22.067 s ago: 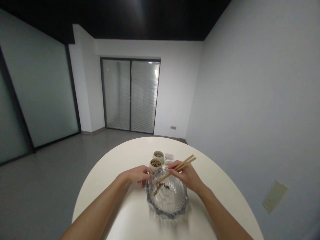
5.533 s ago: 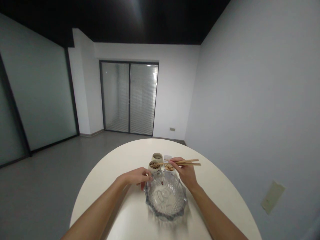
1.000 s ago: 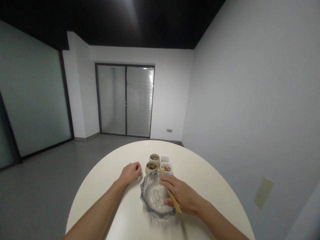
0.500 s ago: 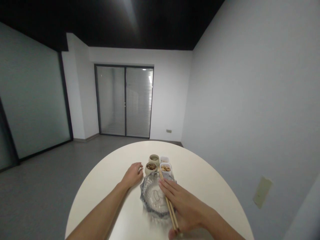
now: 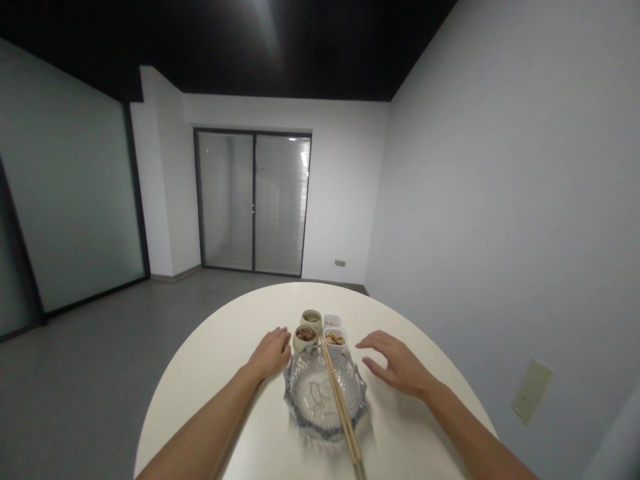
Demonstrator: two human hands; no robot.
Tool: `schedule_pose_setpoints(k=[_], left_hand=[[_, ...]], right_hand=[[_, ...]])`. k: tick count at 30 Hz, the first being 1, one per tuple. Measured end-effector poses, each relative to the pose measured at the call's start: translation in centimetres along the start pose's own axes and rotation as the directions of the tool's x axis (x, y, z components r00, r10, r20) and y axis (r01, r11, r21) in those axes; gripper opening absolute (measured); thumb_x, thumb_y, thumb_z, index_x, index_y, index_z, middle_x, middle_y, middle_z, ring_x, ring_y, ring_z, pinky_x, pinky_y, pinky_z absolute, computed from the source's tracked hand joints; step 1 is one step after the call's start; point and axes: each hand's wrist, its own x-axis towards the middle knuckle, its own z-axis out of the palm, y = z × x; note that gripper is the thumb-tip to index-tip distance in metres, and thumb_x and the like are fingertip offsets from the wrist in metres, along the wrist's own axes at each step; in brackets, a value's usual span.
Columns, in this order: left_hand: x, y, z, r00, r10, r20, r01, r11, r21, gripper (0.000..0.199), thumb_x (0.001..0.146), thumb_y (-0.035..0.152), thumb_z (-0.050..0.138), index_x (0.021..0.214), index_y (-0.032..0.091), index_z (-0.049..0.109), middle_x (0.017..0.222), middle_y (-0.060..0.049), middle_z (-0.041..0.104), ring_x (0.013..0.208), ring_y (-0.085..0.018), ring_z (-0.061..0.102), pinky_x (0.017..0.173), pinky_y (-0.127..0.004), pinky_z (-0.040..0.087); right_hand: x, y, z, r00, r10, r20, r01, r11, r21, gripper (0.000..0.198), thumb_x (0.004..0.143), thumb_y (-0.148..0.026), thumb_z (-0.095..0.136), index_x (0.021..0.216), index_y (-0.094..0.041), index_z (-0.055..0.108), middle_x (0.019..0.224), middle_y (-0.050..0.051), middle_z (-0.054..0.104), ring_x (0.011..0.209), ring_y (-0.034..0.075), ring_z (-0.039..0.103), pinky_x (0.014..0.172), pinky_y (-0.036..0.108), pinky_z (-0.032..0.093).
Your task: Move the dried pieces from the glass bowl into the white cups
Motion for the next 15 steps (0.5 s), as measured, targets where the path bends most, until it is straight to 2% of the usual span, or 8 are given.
schedule_pose_setpoints(k=[3, 7, 9, 11, 15], left_hand=[[0.0, 0.0, 0.0, 1.0, 0.01, 0.005, -0.01, 1.0, 0.004, 0.042, 0.091, 0.021, 0.043, 0.13, 0.014, 0.058, 0.145, -0.014, 0.05, 0.136, -0.028, 0.042, 0.114, -0.042, 0.03], [0.1, -0.3, 0.0, 0.999, 0.043, 0.014, -0.043, 0.999, 0.023, 0.041, 0.092, 0.022, 0.042, 0.128, 0.015, 0.06, 0.144, -0.014, 0.051, 0.136, -0.028, 0.043, 0.113, -0.04, 0.03], [0.1, -0.4, 0.0, 0.999, 0.041, 0.029, -0.042, 0.999, 0.021, 0.042, 0.093, 0.024, 0.042, 0.13, 0.015, 0.059, 0.145, -0.014, 0.05, 0.136, -0.028, 0.042, 0.114, -0.041, 0.03], [0.1, -0.4, -0.1, 0.998, 0.033, 0.046, -0.034, 0.999, 0.011, 0.043, 0.093, 0.025, 0.042, 0.132, 0.015, 0.057, 0.146, -0.014, 0.048, 0.137, -0.029, 0.04, 0.114, -0.043, 0.03], [0.0, -0.2, -0.3, 0.998, 0.012, 0.069, -0.013, 1.0, 0.011, 0.044, 0.094, 0.027, 0.042, 0.134, 0.016, 0.056, 0.148, -0.013, 0.047, 0.139, -0.029, 0.038, 0.114, -0.044, 0.029]], right_hand=[[1.3, 1.8, 2.6, 0.974, 0.199, -0.109, -0.211, 0.972, -0.107, 0.028, 0.096, -0.03, 0.047, 0.112, -0.02, 0.067, 0.112, 0.012, 0.07, 0.107, 0.025, 0.062, 0.098, 0.043, 0.048], [1.8, 3.8, 7.2, 0.91, 0.4, -0.107, -0.414, 0.885, -0.213, 0.041, 0.094, -0.028, 0.048, 0.127, -0.01, 0.062, 0.132, 0.018, 0.062, 0.125, 0.029, 0.054, 0.109, 0.044, 0.04], [1.3, 4.6, 9.1, 0.891, 0.446, -0.087, -0.454, 0.861, -0.23, 0.044, 0.097, -0.033, 0.044, 0.132, -0.012, 0.06, 0.141, 0.016, 0.056, 0.134, 0.029, 0.047, 0.114, 0.046, 0.033], [0.6, 5.3, 10.4, 0.881, 0.474, -0.001, -0.462, 0.858, -0.222, 0.046, 0.097, -0.036, 0.044, 0.133, -0.012, 0.061, 0.143, 0.014, 0.055, 0.136, 0.029, 0.045, 0.115, 0.046, 0.03], [-0.1, 6.1, 11.0, 0.87, 0.486, 0.079, -0.468, 0.866, -0.174, 0.054, 0.098, -0.043, 0.041, 0.138, -0.011, 0.057, 0.148, 0.015, 0.049, 0.14, 0.029, 0.041, 0.117, 0.044, 0.027]])
